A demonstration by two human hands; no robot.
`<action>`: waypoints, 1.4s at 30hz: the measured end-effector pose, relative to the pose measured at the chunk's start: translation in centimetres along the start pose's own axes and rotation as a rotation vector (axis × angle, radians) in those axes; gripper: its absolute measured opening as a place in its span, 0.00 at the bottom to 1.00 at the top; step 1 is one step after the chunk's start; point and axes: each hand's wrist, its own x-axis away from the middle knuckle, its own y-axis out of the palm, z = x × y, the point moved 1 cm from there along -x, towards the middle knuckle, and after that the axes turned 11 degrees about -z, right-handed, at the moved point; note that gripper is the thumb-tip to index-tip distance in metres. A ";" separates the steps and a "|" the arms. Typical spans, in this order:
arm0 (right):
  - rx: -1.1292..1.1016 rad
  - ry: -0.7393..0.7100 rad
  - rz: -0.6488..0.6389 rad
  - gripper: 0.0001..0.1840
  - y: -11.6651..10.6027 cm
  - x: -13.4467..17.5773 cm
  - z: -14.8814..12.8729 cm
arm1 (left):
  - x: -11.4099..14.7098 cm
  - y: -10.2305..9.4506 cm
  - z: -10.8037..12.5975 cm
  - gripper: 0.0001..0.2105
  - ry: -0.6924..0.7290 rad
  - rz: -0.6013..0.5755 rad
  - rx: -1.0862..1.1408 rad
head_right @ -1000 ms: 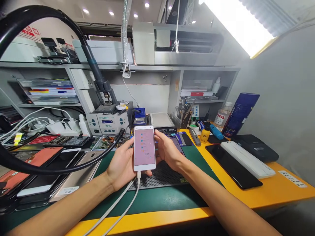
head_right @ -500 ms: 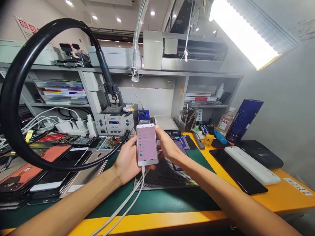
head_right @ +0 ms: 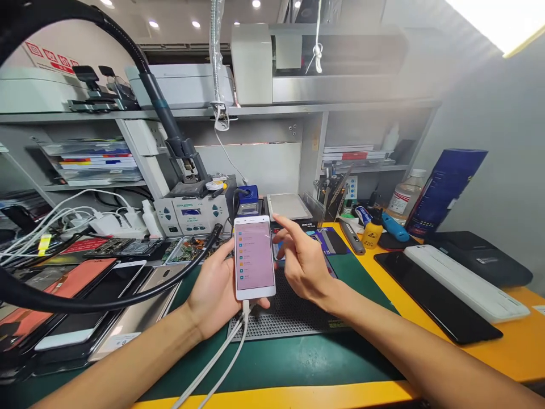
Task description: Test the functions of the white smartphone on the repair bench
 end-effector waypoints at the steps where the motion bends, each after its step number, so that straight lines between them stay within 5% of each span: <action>1: 0.010 -0.016 -0.016 0.27 0.1 0.1 0.1 | 0.0 0.1 0.0 0.27 0.000 -0.007 -0.003; 17: 0.288 -0.186 -0.074 0.27 -0.3 0.1 -1.0 | 0.3 0.6 -0.5 0.25 -0.015 -0.007 -0.008; 22: 0.230 -0.161 -0.032 0.23 -0.5 0.3 -1.5 | 0.2 0.4 -0.5 0.26 -0.032 -0.026 -0.025; 28: 0.387 -0.355 0.100 0.21 -0.7 0.1 -2.2 | 0.3 0.3 -0.5 0.25 -0.023 0.003 -0.009; 42: 0.572 -0.388 -0.004 0.23 -0.7 0.0 -1.9 | 0.4 0.5 -1.0 0.26 -0.065 0.022 0.005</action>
